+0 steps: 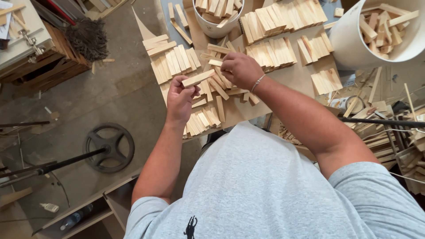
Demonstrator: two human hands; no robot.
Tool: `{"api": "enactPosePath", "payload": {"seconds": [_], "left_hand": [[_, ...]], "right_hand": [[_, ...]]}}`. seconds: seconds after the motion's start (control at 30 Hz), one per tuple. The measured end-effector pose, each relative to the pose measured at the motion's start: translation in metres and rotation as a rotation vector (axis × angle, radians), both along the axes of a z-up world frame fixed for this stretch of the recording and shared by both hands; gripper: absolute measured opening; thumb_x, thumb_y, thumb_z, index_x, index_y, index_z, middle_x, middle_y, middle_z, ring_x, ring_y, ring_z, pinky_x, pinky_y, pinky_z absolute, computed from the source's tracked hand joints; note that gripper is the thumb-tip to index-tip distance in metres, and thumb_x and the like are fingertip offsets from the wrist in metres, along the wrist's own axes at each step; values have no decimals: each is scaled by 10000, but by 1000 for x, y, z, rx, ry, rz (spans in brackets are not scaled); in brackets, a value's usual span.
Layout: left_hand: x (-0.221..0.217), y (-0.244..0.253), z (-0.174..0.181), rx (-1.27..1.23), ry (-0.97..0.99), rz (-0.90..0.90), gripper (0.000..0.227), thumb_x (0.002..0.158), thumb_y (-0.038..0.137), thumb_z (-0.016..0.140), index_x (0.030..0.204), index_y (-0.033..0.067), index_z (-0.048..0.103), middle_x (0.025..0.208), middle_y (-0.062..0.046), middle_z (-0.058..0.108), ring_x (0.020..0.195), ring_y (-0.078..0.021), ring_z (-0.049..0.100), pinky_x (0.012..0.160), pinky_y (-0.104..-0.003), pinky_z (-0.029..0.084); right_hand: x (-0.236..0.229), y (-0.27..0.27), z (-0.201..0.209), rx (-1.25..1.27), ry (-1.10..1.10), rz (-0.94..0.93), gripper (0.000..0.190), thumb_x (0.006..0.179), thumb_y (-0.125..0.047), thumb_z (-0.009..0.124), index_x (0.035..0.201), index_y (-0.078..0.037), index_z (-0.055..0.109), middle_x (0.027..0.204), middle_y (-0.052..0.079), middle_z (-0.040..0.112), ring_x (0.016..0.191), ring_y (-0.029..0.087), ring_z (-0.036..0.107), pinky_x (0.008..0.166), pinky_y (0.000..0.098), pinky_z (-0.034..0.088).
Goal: The person sorts small wooden pieces on a workbench, picking them up from a cardboard box and arranging them into neat stacks. The person repeatedly transfers pieces between the box and the table, organizing them into piles.
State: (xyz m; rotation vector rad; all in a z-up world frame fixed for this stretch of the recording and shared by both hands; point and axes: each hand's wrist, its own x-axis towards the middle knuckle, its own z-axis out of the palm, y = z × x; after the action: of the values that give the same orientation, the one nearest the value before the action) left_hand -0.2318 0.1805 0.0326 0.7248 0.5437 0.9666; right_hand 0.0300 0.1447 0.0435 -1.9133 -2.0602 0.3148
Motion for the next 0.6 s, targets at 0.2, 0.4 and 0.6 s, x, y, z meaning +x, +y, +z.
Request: {"api": "enactPosePath", "payload": {"seconds": [0.2, 0.4, 0.6], "left_hand": [[4, -22, 11, -55, 2, -30, 268, 880, 43, 708, 1105, 67, 564, 1093, -208, 711, 877, -244, 760, 764, -306, 632], [2, -40, 4, -119, 32, -117, 212, 923, 104, 614, 1105, 94, 505, 1091, -253, 724, 948, -333, 764, 837, -389, 626], [25, -41, -15, -103, 88, -231, 228, 920, 113, 616, 1098, 82, 477, 1019, -225, 745, 823, -255, 775, 706, -295, 634]], "right_hand": [[22, -62, 32, -148, 962, -491, 220, 859, -99, 786, 999, -59, 622, 675, 56, 615, 533, 159, 633, 462, 295, 527], [67, -173, -1, -59, 1337, -1004, 315, 887, -83, 741, 1136, 4, 567, 769, 68, 612, 606, 174, 689, 565, 317, 655], [96, -239, -48, 84, 1276, -1356, 240, 876, -83, 713, 1086, -5, 624, 847, 57, 565, 621, 173, 698, 551, 296, 673]]}}
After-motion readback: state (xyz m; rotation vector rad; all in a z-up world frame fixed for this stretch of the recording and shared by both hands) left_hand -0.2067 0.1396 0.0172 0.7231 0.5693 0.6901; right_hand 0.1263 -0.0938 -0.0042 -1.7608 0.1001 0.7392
